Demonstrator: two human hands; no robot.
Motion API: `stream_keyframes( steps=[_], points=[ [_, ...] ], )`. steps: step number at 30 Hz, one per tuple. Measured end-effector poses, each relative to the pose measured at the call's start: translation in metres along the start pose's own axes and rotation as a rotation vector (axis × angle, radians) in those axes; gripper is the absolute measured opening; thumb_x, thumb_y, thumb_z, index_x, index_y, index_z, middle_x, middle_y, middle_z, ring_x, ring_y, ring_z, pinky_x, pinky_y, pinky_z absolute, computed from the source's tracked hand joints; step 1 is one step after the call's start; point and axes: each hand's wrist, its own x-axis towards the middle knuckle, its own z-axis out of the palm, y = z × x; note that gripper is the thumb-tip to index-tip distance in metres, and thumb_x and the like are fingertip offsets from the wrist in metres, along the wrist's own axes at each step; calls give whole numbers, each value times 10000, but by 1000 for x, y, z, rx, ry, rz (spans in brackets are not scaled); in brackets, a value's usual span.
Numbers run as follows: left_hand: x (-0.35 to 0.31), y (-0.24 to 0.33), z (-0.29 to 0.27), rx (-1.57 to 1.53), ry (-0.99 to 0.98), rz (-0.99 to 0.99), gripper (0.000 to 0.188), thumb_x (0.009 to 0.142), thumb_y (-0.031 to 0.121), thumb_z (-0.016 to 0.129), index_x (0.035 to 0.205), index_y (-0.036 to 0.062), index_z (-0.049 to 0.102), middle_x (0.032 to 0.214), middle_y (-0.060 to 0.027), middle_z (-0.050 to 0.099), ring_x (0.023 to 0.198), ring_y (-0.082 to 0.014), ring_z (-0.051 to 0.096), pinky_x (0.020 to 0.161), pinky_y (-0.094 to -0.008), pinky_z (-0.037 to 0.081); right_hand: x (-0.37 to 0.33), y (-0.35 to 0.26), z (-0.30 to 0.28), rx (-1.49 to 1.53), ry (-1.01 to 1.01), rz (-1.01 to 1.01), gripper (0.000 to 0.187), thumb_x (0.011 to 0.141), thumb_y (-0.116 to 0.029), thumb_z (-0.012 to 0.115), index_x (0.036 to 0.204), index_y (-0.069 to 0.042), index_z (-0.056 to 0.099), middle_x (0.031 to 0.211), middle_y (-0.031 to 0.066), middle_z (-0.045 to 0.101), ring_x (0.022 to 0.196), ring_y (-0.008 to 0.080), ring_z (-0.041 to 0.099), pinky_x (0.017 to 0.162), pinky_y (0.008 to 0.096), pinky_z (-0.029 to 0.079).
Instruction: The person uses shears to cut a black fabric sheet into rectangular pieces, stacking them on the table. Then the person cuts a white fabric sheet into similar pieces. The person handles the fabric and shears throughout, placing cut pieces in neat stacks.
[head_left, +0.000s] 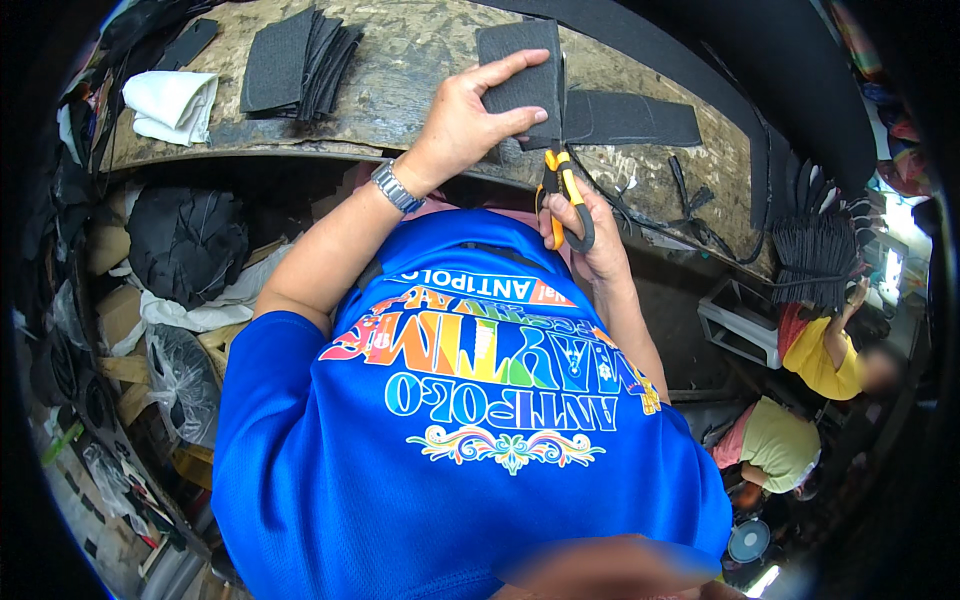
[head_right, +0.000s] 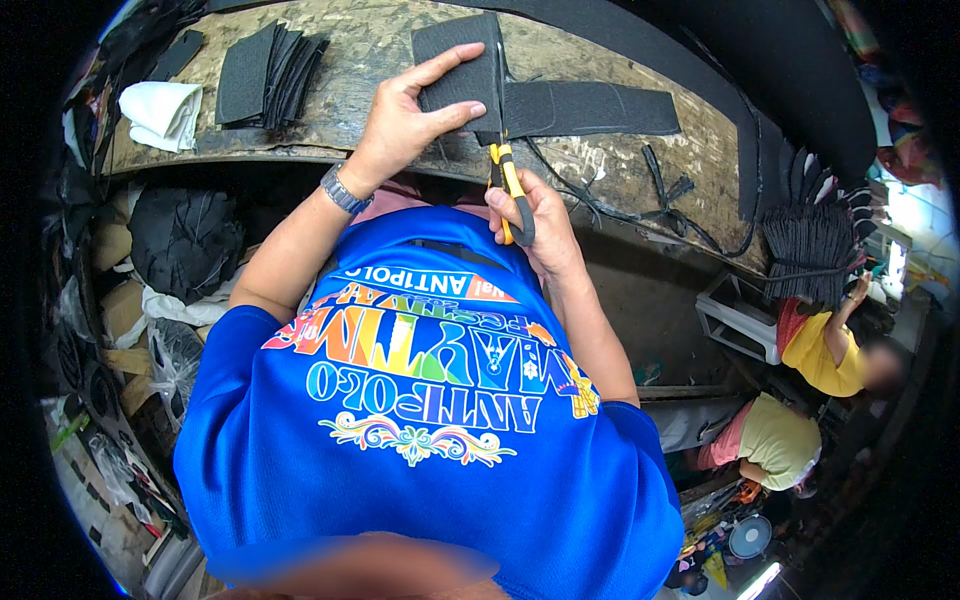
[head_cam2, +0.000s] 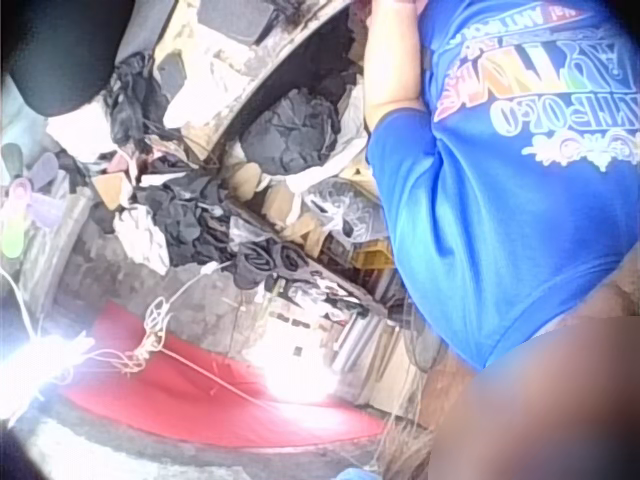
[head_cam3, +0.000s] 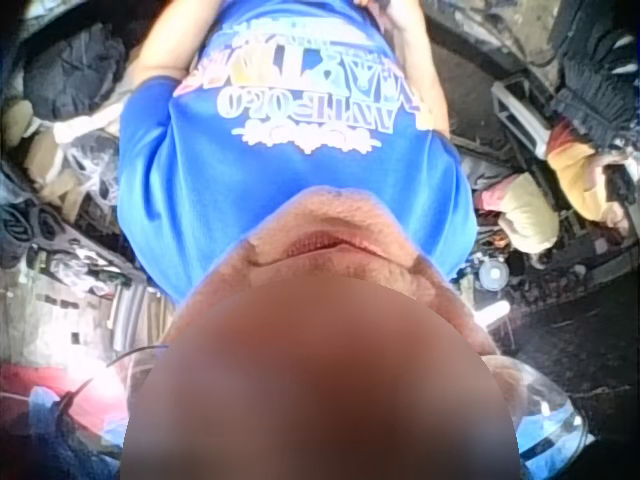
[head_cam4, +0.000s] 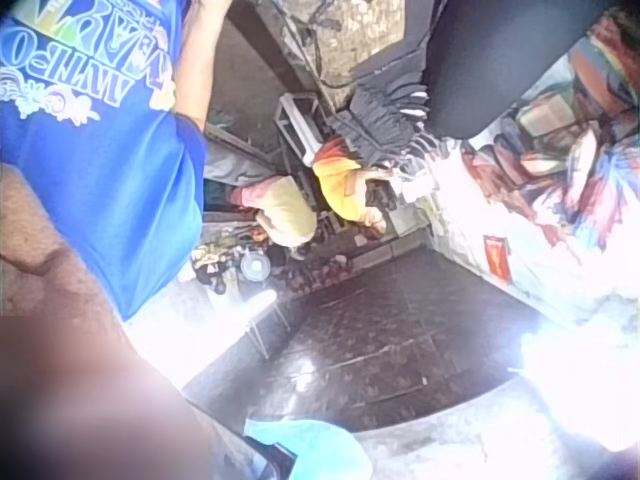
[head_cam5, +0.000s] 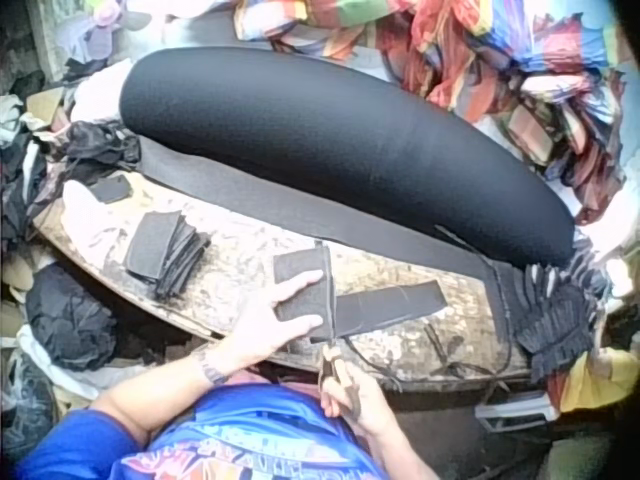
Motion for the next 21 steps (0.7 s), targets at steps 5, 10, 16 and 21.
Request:
stream_keyframes(
  steps=[5,10,16,21],
  points=[
    [-2,0,3,-16,0,0,569,806,8,753,1345,72,582,1122,-74,654,924,-105,635,722,-254,589,-1,-1,4,27,13,-10,273,899,-245,713,999,-33,574,689,21,575,557,71,531,510,200,434],
    [-5,-1,1,14,-16,-20,569,807,11,753,1346,75,583,1135,-74,654,935,-102,630,728,-240,580,-4,2,8,-12,63,29,218,901,-179,707,996,-28,582,667,10,572,531,61,521,472,190,425],
    [-7,-4,3,27,-27,27,585,814,10,749,1365,90,569,1139,-49,651,904,-84,625,699,-228,568,-2,-1,4,14,20,23,243,899,-197,708,1012,-22,582,675,29,583,536,72,527,486,197,430],
    [-8,-4,0,-30,-11,-28,581,824,11,742,1370,100,565,1144,-37,649,886,-72,623,692,-221,570,-2,0,0,20,-44,44,303,898,-261,711,1027,-25,573,699,45,591,553,87,537,523,213,441]
  ],
)
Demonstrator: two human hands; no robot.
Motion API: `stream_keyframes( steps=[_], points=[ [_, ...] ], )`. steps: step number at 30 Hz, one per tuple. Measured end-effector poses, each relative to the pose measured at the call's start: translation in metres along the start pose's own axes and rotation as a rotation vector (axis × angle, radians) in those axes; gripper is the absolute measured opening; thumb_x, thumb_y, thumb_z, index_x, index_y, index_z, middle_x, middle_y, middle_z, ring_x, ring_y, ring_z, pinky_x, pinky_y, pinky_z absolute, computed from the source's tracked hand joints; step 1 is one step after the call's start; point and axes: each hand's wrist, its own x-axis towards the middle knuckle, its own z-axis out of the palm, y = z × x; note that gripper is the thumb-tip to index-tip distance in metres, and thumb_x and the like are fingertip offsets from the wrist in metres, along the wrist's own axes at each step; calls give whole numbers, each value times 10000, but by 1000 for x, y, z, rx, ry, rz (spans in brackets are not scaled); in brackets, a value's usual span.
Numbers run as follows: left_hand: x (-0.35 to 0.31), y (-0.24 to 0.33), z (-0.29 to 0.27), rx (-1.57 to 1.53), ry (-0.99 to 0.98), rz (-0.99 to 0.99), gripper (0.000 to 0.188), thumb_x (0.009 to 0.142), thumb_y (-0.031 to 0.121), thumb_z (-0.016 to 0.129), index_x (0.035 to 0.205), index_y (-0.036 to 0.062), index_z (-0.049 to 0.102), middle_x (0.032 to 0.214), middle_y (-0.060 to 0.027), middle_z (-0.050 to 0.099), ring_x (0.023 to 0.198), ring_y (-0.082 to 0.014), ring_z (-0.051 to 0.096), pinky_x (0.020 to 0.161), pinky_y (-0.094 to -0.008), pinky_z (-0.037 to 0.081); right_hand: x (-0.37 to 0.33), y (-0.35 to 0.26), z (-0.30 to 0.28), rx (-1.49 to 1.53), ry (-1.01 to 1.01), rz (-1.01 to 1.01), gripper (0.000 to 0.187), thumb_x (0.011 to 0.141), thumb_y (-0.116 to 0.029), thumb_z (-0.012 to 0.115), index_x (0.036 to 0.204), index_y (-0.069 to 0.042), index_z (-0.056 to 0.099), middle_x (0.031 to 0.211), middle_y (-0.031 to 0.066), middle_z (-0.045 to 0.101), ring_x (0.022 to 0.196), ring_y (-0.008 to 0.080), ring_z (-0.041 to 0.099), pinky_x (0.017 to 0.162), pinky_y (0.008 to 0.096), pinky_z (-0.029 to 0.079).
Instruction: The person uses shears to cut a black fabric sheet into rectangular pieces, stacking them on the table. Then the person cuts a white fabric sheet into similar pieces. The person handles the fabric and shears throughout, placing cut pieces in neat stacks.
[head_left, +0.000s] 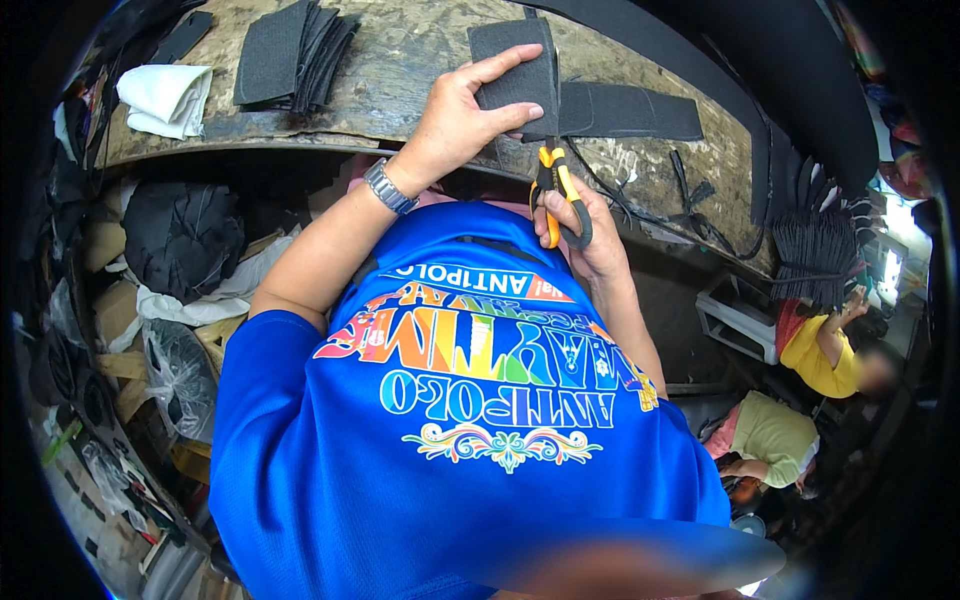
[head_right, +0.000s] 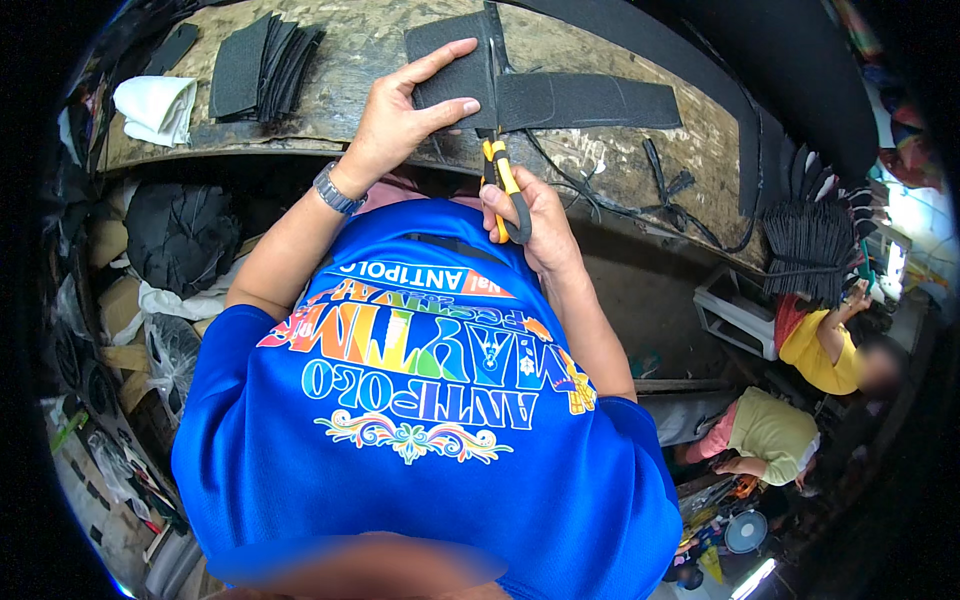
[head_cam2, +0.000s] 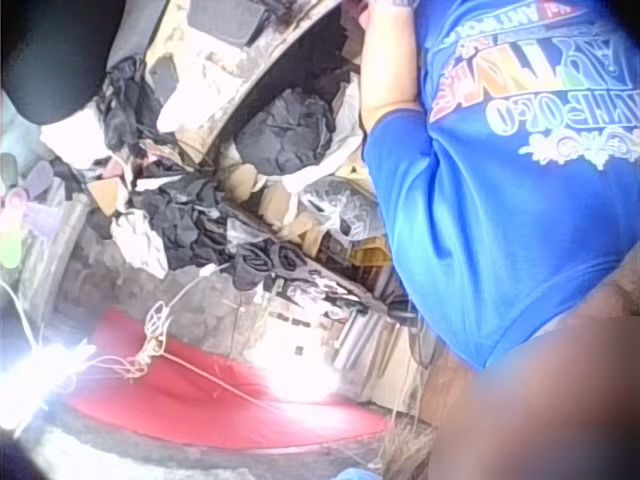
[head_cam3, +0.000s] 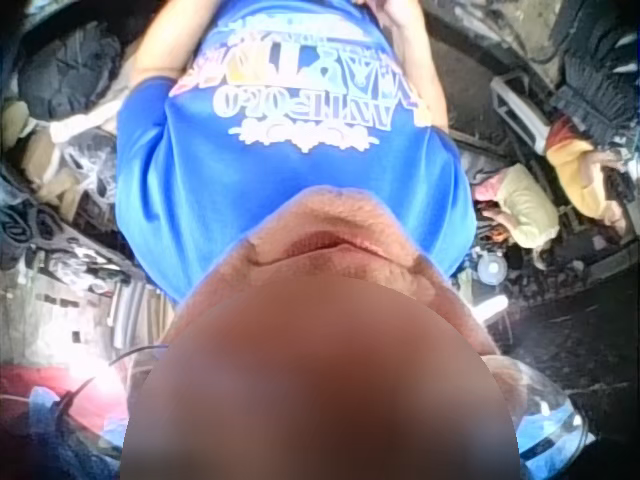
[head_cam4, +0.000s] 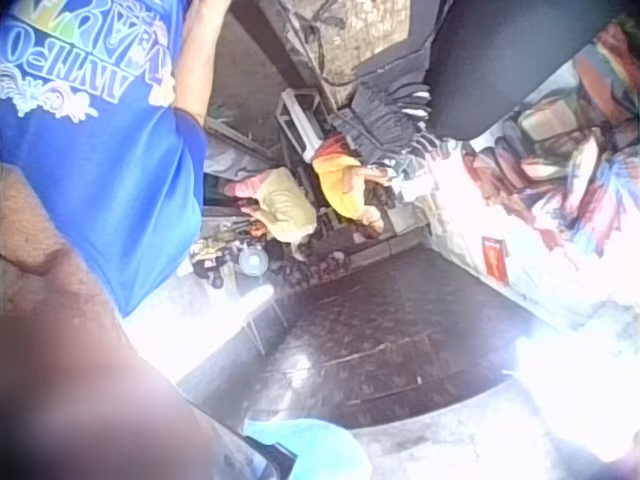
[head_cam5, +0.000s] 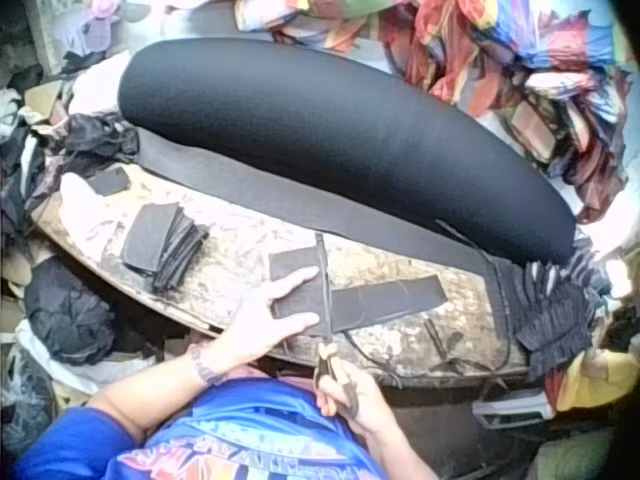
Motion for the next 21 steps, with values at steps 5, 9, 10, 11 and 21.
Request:
stream_keyframes(
  steps=[5,9,10,11,21],
  points=[
    [-4,1,-1,19,-65,-61,575,836,23,737,1376,105,558,1142,-30,645,889,-70,623,676,-224,579,0,2,0,5,2,14,296,913,-263,693,1039,-25,571,712,45,596,568,88,546,540,215,450],
    [-9,0,7,-47,-79,-53,563,824,33,747,1353,130,582,996,-44,666,803,-72,629,670,-223,563,3,1,0,37,-1,-22,294,928,-264,671,1054,-19,568,727,51,603,586,92,558,554,216,458],
    [-8,0,7,-38,-76,-41,564,825,33,746,1356,127,578,998,-43,670,804,-72,631,670,-223,565,3,1,0,47,-6,-19,300,930,-269,667,1059,-17,566,736,56,606,594,95,562,558,218,461],
    [-9,1,6,-28,-72,-38,566,826,33,744,1358,124,575,1000,-43,673,805,-72,632,671,-223,568,3,1,0,69,-22,-21,307,932,-274,663,1064,-16,564,746,61,608,603,98,565,562,220,463],
    [-14,9,2,-104,-146,-138,586,844,24,722,1392,119,537,1020,-27,679,820,-62,636,665,-217,577,3,5,-1,85,-74,-35,348,936,-316,649,1082,-15,551,795,77,611,679,114,579,627,226,470]
  ],
)
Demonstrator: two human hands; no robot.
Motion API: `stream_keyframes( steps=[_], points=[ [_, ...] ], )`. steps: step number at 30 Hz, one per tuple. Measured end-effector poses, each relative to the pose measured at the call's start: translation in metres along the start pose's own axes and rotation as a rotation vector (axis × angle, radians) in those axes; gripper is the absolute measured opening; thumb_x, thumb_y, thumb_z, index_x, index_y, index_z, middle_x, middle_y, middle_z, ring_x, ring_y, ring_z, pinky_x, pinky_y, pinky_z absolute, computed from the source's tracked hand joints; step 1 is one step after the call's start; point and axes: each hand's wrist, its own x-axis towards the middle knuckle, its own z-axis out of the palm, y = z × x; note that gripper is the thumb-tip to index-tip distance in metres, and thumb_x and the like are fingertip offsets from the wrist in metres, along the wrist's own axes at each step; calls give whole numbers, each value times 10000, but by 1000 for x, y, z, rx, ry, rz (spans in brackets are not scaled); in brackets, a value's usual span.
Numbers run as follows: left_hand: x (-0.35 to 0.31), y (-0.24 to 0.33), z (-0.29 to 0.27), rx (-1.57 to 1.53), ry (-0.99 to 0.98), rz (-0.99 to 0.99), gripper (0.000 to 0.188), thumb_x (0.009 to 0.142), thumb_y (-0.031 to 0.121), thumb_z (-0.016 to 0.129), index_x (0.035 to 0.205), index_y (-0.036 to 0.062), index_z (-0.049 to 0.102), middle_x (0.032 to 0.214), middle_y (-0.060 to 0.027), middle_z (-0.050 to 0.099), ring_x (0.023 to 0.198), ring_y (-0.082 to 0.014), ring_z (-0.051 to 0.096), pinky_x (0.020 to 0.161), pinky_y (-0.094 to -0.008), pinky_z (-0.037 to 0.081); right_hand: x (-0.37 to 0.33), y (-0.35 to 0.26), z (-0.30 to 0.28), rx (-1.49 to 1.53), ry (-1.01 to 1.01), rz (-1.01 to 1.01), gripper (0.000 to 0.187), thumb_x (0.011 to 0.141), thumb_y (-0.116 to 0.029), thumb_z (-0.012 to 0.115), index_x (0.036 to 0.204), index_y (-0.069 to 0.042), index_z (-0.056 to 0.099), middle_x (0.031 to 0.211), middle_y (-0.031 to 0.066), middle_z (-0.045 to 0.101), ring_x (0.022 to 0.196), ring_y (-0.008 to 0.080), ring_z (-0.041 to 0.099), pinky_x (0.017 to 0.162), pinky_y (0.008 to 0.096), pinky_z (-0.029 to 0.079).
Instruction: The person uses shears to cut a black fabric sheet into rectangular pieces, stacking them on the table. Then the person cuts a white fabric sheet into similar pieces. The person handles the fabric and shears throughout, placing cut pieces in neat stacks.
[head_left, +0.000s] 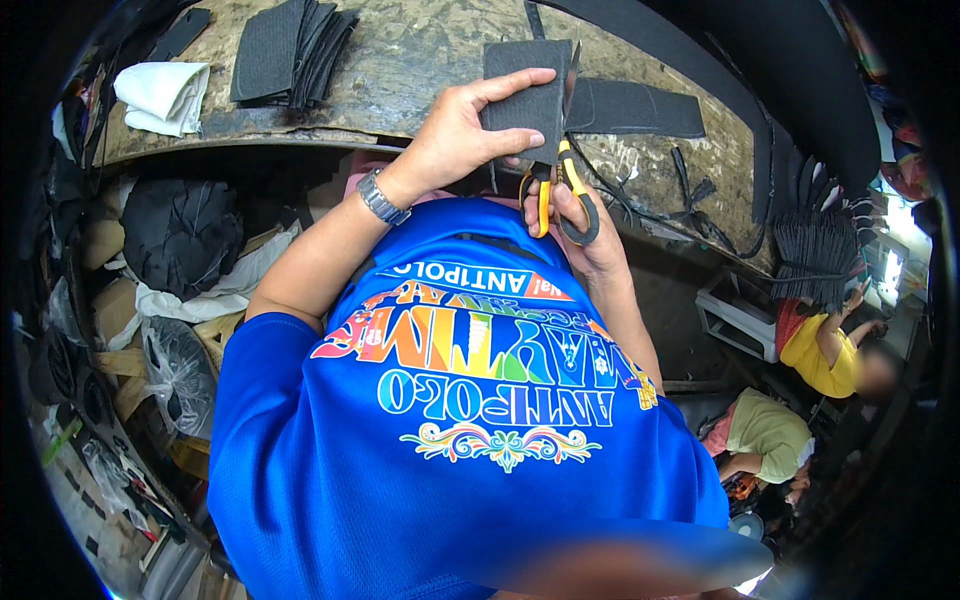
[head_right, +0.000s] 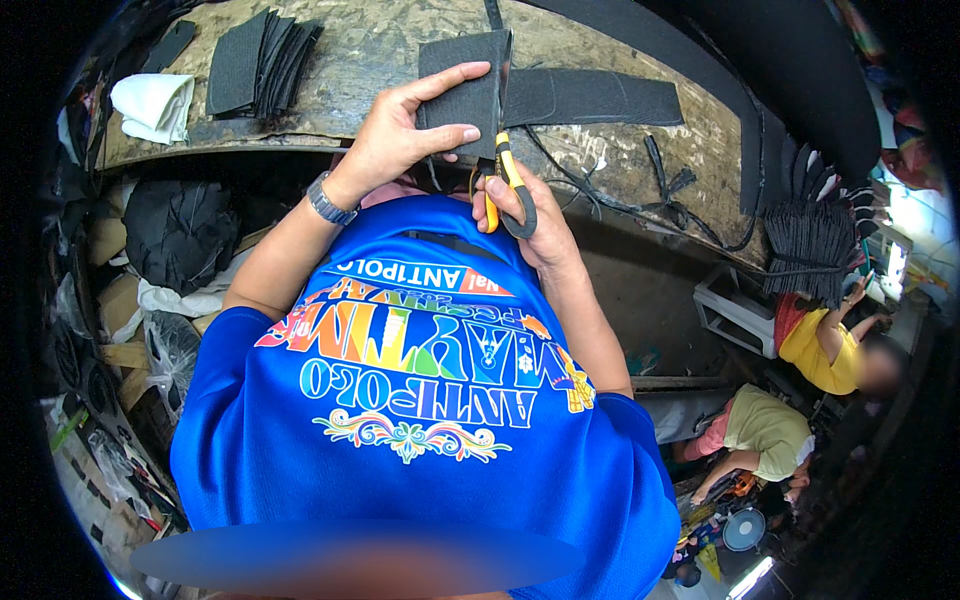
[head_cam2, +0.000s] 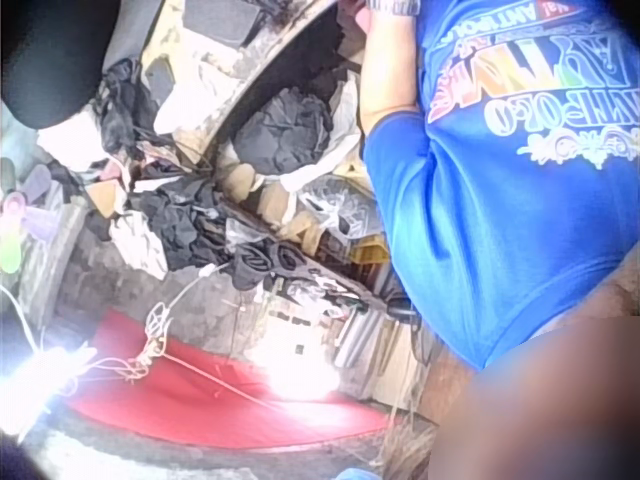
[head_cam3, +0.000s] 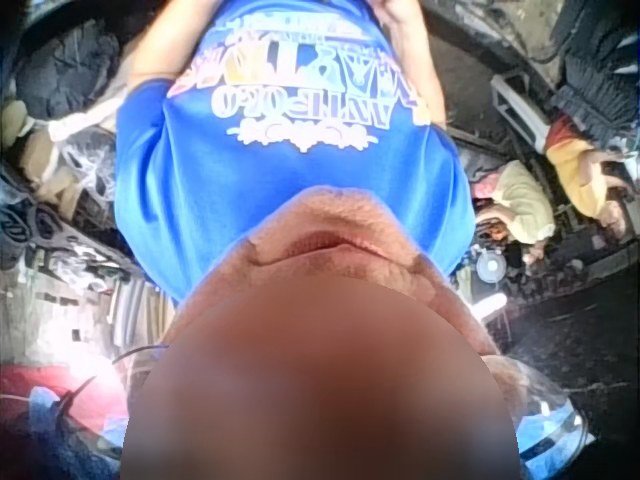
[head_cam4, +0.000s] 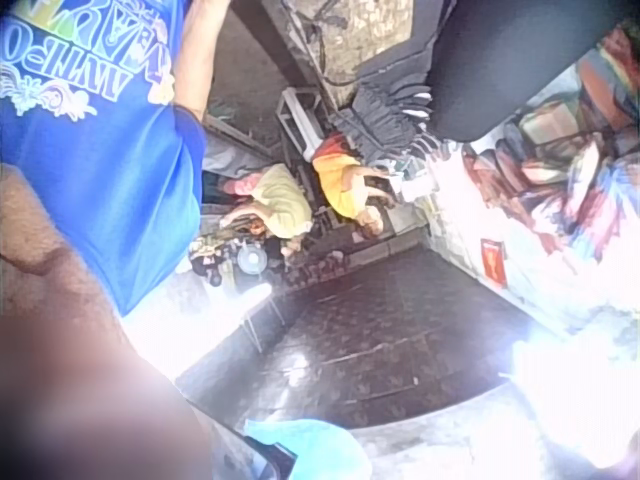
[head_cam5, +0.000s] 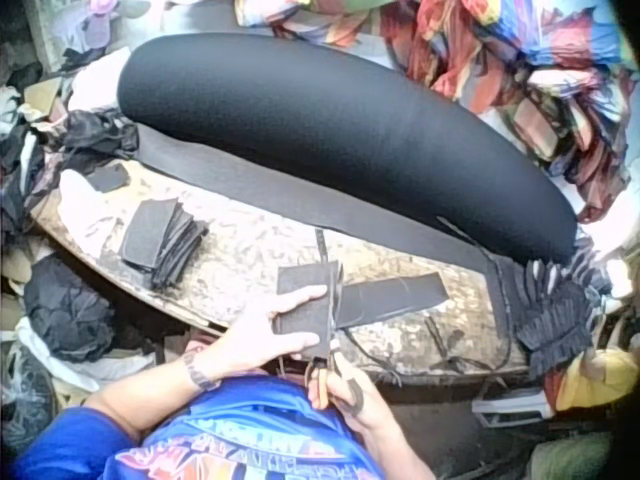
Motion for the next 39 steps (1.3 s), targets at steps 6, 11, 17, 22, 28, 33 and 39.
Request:
stream_keyframes(
  steps=[6,11,17,22,28,33,39],
  points=[
    [-2,1,6,27,-9,20,608,841,11,719,1407,119,525,1119,-29,656,858,-46,624,645,-189,561,-1,5,4,2,24,-73,353,938,-335,649,1075,-24,553,778,59,592,664,104,555,608,224,444],
    [-4,1,6,50,-8,45,602,840,13,721,1401,116,531,1128,-35,651,863,-47,621,647,-191,558,-1,6,6,-4,42,-90,363,934,-348,662,1074,-31,553,761,47,580,650,92,544,595,214,442],
    [-6,0,7,103,7,53,601,839,17,723,1402,111,532,1120,-32,644,850,-47,612,649,-188,547,-2,7,12,-34,92,-104,282,950,-279,653,1054,-37,551,717,11,554,598,60,519,536,186,427],
    [-6,-3,7,123,18,45,576,842,23,720,1386,103,547,1099,-32,649,855,-53,608,660,-196,542,-3,7,15,-46,135,-75,244,938,-245,673,1015,-45,558,690,8,551,561,51,506,488,182,409],
    [-1,-1,-4,358,71,75,296,928,90,624,1220,68,666,1079,-68,675,1032,-192,603,960,-312,446,-3,4,14,-1,190,-8,199,923,-201,683,963,-43,570,668,10,549,517,60,491,449,188,377],
    [-18,45,-63,866,376,533,388,818,70,711,1199,133,668,1103,-155,613,1039,-296,611,898,-322,491,1,5,15,-4,211,-48,207,927,-198,669,993,-31,568,663,32,551,520,104,505,499,223,409],
    [-44,104,-172,673,692,268,270,882,108,684,1139,31,656,1162,-80,623,1108,-181,572,994,-336,440,8,11,13,-2,138,-8,176,941,-189,656,994,-42,575,667,39,576,525,90,508,503,216,417]
  ],
)
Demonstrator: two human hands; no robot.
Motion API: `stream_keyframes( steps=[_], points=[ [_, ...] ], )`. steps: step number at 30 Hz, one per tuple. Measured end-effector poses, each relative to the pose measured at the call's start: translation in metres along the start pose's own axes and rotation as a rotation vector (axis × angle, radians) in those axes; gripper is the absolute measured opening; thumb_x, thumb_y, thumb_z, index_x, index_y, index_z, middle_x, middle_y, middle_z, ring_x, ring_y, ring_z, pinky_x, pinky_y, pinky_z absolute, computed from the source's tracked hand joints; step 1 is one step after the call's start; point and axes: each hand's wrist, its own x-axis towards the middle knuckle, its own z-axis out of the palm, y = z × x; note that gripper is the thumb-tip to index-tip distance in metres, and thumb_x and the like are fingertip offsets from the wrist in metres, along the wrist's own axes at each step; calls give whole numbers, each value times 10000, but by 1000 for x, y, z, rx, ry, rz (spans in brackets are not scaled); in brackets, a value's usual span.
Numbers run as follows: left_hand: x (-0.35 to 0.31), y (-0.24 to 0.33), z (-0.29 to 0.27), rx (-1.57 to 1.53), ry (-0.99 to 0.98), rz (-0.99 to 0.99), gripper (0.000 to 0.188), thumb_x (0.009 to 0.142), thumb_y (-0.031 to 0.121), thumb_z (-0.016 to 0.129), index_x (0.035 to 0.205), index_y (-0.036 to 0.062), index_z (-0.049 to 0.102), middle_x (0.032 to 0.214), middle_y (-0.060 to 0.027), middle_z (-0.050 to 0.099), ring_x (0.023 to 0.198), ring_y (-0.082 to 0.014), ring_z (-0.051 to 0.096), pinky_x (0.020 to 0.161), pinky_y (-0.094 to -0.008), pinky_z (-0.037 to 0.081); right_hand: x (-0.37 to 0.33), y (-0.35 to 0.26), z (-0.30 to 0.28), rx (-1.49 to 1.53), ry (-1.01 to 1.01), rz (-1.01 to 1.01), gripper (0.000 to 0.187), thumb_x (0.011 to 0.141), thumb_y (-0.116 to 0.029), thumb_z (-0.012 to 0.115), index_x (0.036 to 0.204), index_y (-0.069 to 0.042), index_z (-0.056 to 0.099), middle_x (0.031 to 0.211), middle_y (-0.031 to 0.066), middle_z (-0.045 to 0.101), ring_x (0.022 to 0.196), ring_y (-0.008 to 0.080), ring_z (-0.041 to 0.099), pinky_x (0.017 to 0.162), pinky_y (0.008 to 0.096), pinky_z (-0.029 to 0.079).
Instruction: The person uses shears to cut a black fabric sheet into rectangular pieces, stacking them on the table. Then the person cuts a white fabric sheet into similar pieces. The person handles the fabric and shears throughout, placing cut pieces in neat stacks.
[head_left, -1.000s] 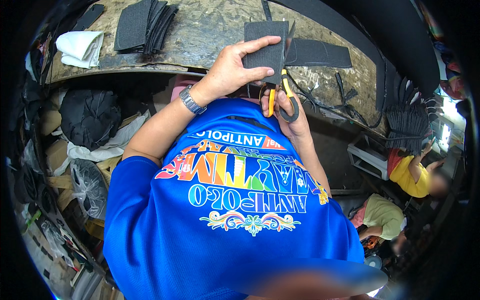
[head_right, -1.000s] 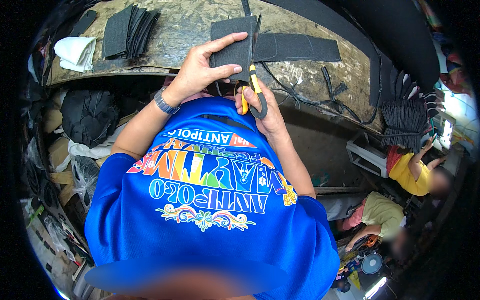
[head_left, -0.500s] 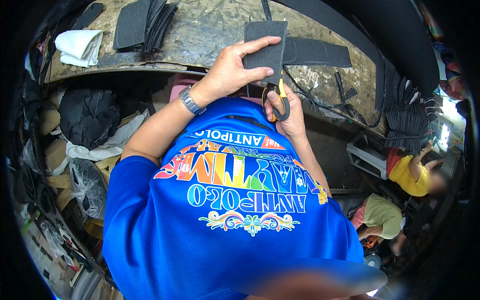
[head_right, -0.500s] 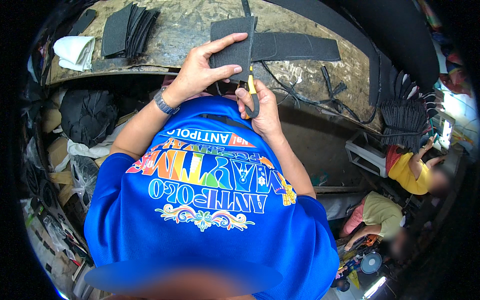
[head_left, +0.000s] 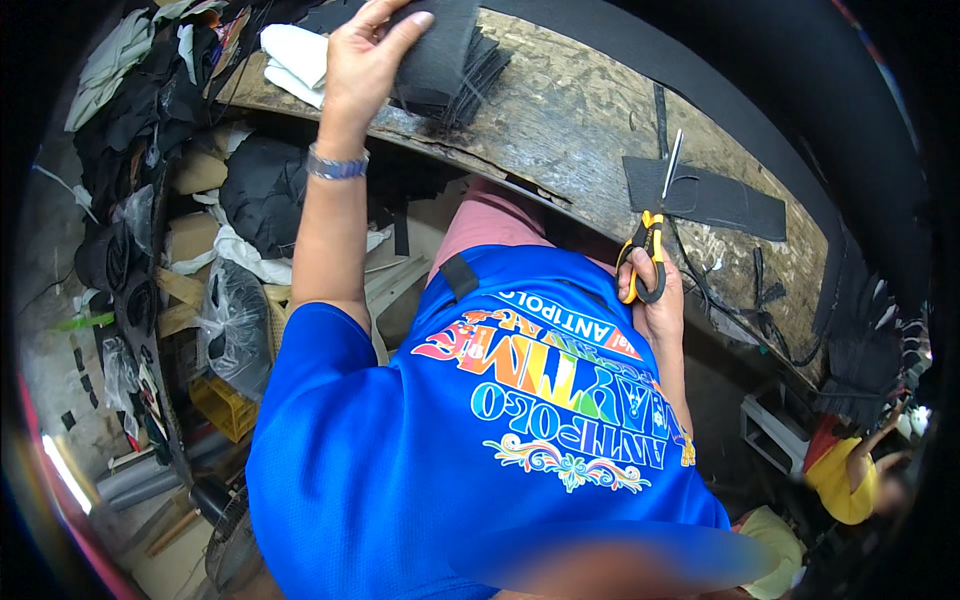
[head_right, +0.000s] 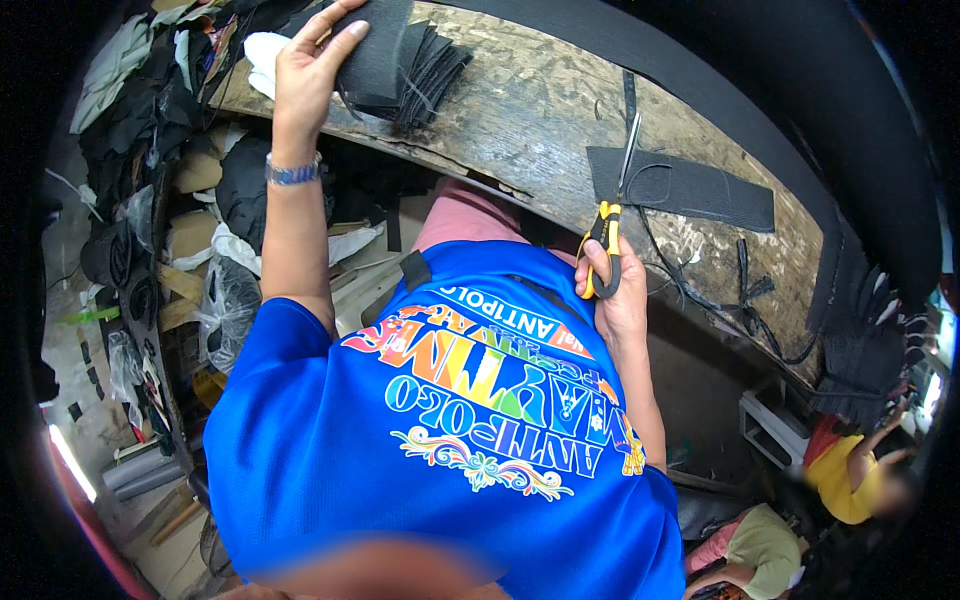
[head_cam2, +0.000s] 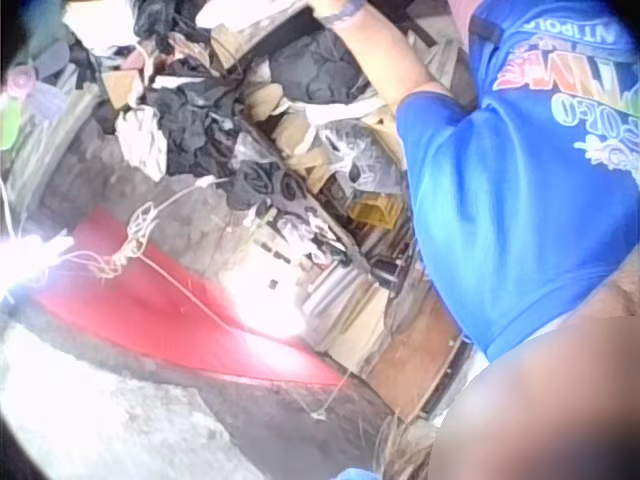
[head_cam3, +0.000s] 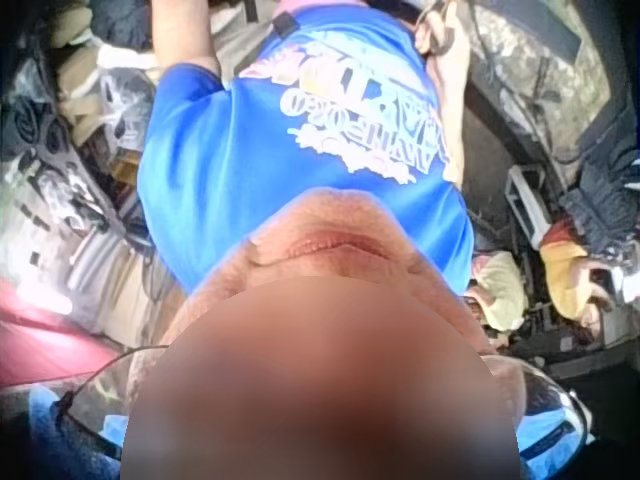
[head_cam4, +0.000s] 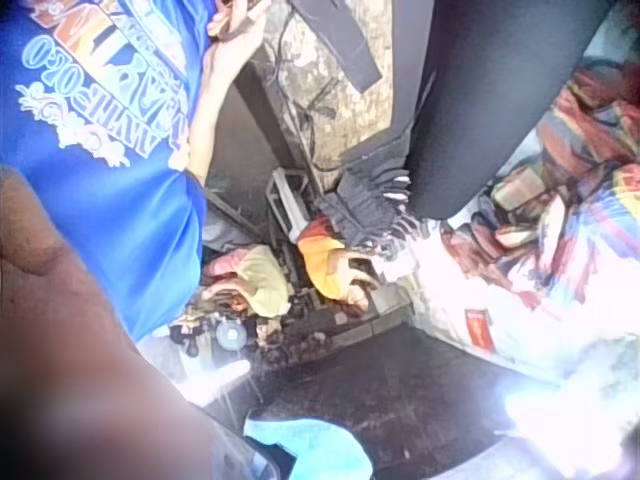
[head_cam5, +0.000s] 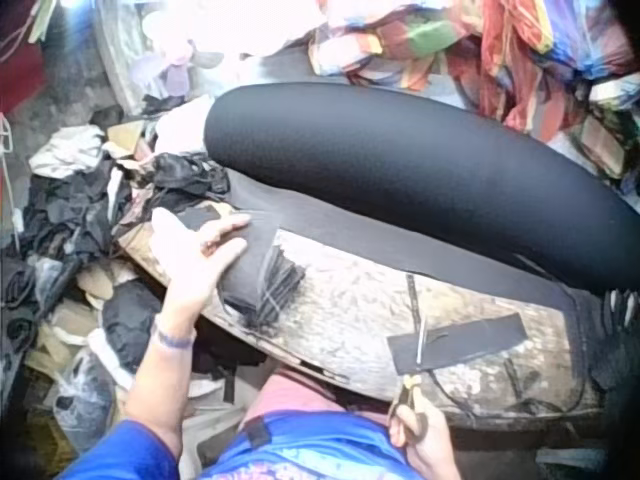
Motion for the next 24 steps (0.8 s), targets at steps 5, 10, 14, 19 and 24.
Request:
stream_keyframes(
  steps=[5,10,14,19,24],
  points=[
    [18,-49,-11,-139,-100,-103,326,913,97,684,1239,83,675,1094,-43,698,932,-87,647,806,-199,534,0,0,0,-16,-22,-13,168,937,-184,662,993,-49,579,676,35,579,529,81,513,506,207,422],
    [13,-74,5,326,-119,100,333,870,115,724,1202,101,697,1129,-68,677,939,-126,636,809,-240,516,-6,-2,-2,-23,37,-10,169,933,-185,665,990,-49,582,678,30,579,531,77,515,507,204,425],
    [11,-48,12,709,72,343,353,836,106,734,1184,87,678,1227,-104,599,1071,-210,596,884,-305,480,-10,-3,-3,-55,89,-3,175,928,-180,670,993,-42,584,680,31,578,533,81,515,512,209,426],
    [-14,6,68,379,-54,409,475,831,85,720,1283,77,574,1224,-117,608,1100,-227,586,921,-353,480,-7,1,-8,-22,89,-81,209,913,-197,694,971,-30,584,692,37,584,564,98,538,533,235,429],
    [-56,21,174,80,-624,360,279,851,126,711,1118,52,681,1098,-106,675,904,-223,674,824,-346,524,-4,5,-17,50,114,-79,208,916,-209,700,963,-50,575,673,22,594,520,83,540,488,205,404]
  ],
)
